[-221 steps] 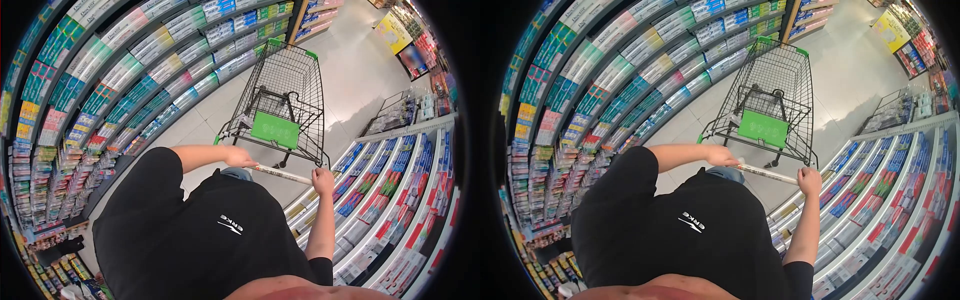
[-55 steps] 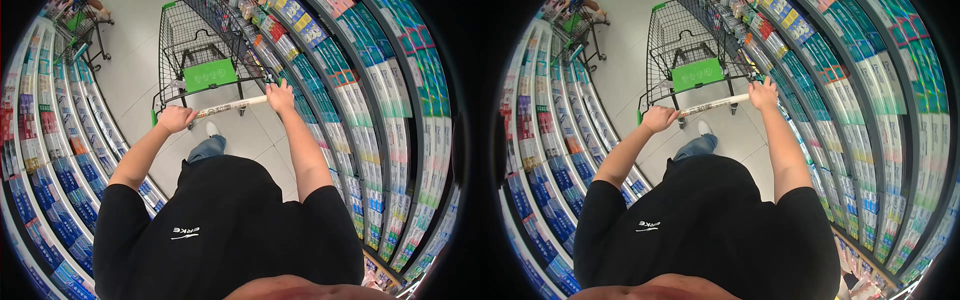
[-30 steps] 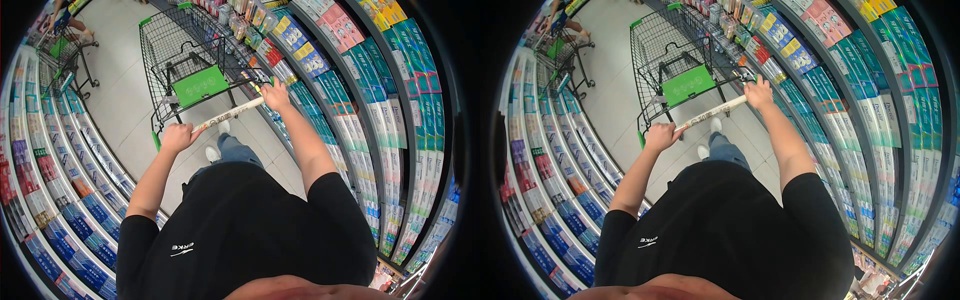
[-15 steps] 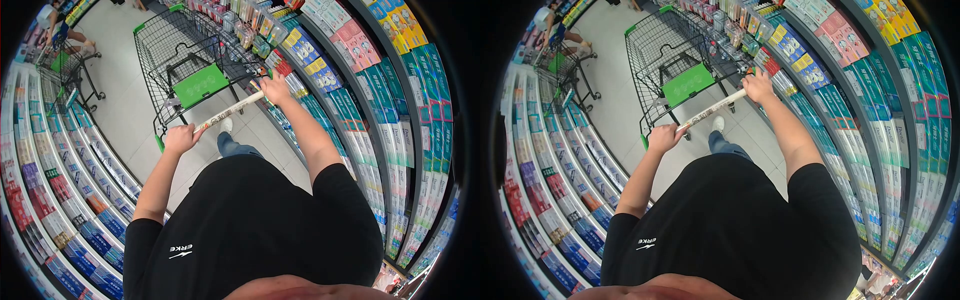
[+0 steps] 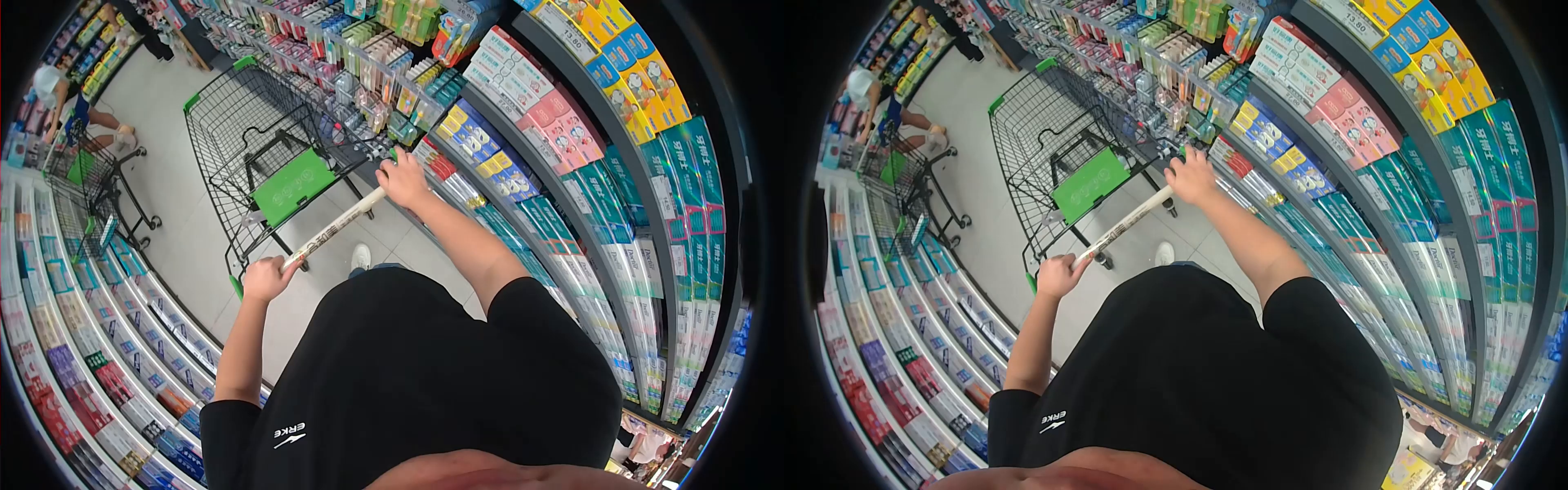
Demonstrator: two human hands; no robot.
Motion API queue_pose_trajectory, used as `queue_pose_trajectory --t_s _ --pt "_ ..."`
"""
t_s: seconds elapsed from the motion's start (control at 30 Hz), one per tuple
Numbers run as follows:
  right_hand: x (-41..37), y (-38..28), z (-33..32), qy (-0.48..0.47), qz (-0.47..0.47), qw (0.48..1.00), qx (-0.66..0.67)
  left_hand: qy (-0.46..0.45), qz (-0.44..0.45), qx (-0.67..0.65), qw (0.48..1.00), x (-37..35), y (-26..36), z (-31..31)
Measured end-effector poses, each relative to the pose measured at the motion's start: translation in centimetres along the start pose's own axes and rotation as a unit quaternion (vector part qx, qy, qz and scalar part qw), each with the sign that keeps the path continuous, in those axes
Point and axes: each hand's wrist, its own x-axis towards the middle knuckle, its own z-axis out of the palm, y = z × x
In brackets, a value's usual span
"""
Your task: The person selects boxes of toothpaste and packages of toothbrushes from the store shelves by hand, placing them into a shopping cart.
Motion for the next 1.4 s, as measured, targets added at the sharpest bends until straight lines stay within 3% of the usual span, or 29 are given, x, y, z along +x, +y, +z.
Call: queue_pose_trajectory --t_s 0.17,0.23,0.27,0.43,1.03,1.1,1.13,1.27,1.4 --pt "4.0 0.4 -0.3 0.070 -0.008 0.995 0.065 0.024 0.005 0.018 1.000 2.6 -2.4 -0.1" --pt "6.6 0.6 -2.8 0.149 0.054 0.941 0.299 0.021 0.005 0.013 1.000 3.8 -2.6 -0.6" --pt "7.9 0.6 -3.8 0.251 0.069 0.927 0.269 0.023 0.002 0.015 1.000 4.1 -2.7 -0.8" --pt "15.0 2.7 -10.9 0.385 0.091 0.884 0.250 0.022 -0.007 0.011 1.000 6.6 -3.3 -0.7" --pt "22.1 5.2 -15.4 0.534 0.181 0.767 0.305 0.026 0.009 0.010 1.000 9.6 -5.0 -0.9" --pt "21.4 4.0 -17.0 0.497 0.173 0.722 0.449 0.026 0.006 0.009 1.000 9.6 -4.7 -1.0" --pt "22.1 4.5 -16.6 0.528 0.169 0.717 0.423 0.028 0.005 0.007 1.000 9.7 -4.6 -1.2" --pt "22.9 5.0 -16.7 0.536 0.204 0.740 0.351 0.028 0.003 0.008 1.000 9.6 -4.5 -1.3" --pt "23.5 5.2 -17.1 0.542 0.227 0.730 0.349 0.031 0.002 0.008 0.999 9.6 -4.5 -1.3"
